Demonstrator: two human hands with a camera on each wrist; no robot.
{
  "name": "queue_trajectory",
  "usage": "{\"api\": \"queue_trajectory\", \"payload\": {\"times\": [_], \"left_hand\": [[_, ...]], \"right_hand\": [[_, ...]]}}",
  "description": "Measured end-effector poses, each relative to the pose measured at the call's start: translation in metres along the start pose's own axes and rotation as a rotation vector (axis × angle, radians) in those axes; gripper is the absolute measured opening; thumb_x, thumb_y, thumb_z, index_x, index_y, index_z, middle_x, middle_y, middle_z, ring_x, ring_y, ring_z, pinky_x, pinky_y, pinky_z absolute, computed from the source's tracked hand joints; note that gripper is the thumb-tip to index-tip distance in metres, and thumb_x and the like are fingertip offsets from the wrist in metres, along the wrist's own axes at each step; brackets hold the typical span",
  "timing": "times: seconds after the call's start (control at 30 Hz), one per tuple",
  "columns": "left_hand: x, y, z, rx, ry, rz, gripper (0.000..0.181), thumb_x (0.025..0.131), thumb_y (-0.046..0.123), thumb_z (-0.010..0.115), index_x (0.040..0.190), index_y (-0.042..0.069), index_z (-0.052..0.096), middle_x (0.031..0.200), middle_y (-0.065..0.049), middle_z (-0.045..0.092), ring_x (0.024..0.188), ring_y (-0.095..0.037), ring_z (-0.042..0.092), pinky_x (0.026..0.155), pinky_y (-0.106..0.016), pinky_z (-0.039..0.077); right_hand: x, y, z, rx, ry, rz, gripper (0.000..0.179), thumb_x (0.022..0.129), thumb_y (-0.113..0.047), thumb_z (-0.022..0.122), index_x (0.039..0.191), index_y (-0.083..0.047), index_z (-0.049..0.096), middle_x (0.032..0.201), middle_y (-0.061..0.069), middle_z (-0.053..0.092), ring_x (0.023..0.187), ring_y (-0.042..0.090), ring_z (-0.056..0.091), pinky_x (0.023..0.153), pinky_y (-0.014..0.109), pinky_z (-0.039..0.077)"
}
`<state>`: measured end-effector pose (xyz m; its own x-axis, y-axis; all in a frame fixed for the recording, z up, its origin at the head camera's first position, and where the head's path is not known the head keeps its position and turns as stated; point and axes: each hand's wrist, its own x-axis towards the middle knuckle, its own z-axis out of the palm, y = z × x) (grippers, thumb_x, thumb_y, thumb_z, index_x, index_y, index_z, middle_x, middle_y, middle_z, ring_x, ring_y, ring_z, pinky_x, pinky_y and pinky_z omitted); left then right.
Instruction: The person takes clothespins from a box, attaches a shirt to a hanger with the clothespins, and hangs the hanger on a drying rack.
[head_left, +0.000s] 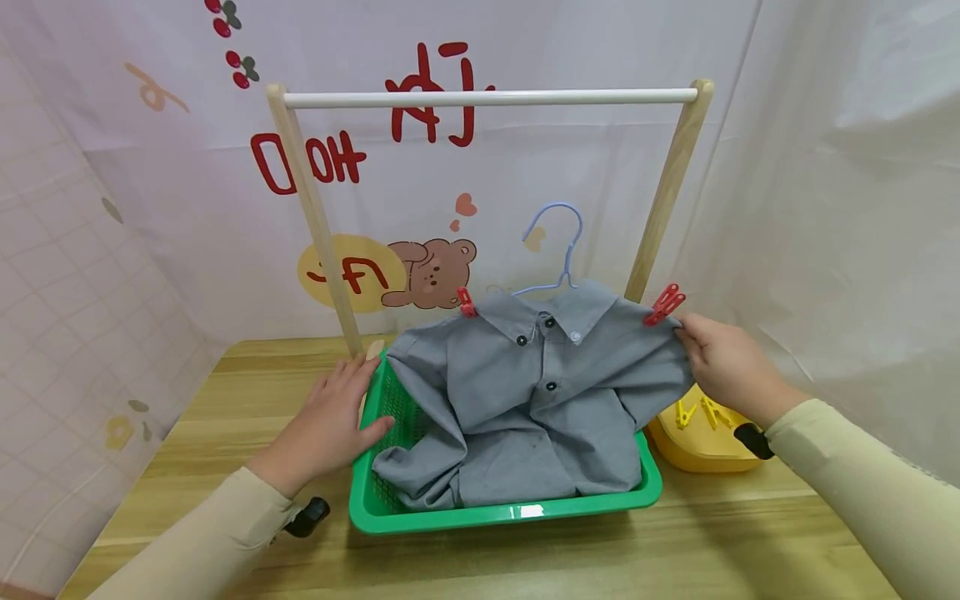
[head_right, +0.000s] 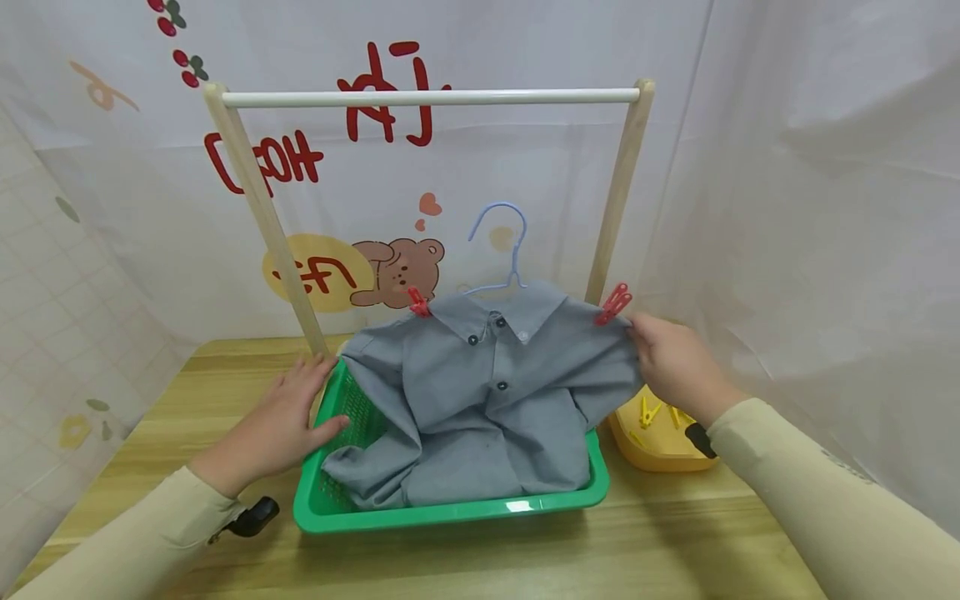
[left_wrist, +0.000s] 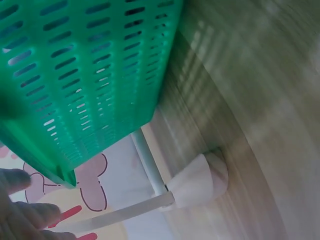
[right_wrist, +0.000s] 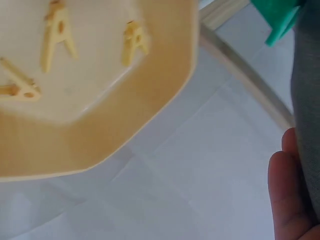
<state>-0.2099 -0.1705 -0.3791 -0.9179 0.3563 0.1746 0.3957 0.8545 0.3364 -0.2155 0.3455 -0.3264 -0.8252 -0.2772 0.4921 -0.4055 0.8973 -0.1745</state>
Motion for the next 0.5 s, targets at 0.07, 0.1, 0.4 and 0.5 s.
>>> {"api": "queue_trajectory", "payload": {"times": [0.07,0.1,0.4,0.5], "left_hand": [[0.000,0.001,0.000,-0.013,-0.025,-0.020,0.083,0.098,0.035,0.072,0.163,0.002,0.033,0.166,-0.035,0.030,0.152,-0.063,0.024,0.120,-0.079,0.021],[0.001,0.002,0.000,-0.021,-0.040,-0.028,0.081,0.098,0.034,0.071,0.163,0.002,0.033,0.166,-0.036,0.030,0.152,-0.064,0.024,0.120,-0.079,0.021],[0.004,0.002,-0.001,-0.101,-0.171,-0.069,0.070,0.104,0.025,0.057,0.164,0.002,0.031,0.169,-0.037,0.020,0.154,-0.061,0.020,0.122,-0.076,0.021],[0.005,0.003,-0.003,-0.129,-0.194,-0.073,0.067,0.103,0.020,0.055,0.163,0.001,0.033,0.169,-0.037,0.019,0.155,-0.060,0.022,0.122,-0.074,0.025]], "right_hand": [[-0.002,0.006,0.000,-0.010,0.001,0.008,0.012,0.104,-0.003,0.058,0.115,-0.005,0.064,0.081,0.012,0.063,0.067,0.022,0.055,0.063,0.037,0.044],[-0.003,0.009,0.000,-0.016,0.003,0.010,0.011,0.105,-0.003,0.058,0.113,-0.005,0.064,0.078,0.011,0.061,0.066,0.021,0.054,0.062,0.036,0.043],[-0.011,0.028,-0.002,-0.057,-0.033,0.041,0.016,0.105,-0.004,0.057,0.120,-0.005,0.062,0.088,0.021,0.069,0.069,0.029,0.063,0.066,0.051,0.053],[-0.013,0.032,-0.005,-0.071,-0.049,0.059,0.014,0.106,-0.005,0.055,0.119,-0.005,0.062,0.089,0.020,0.068,0.073,0.030,0.063,0.070,0.052,0.053]]}}
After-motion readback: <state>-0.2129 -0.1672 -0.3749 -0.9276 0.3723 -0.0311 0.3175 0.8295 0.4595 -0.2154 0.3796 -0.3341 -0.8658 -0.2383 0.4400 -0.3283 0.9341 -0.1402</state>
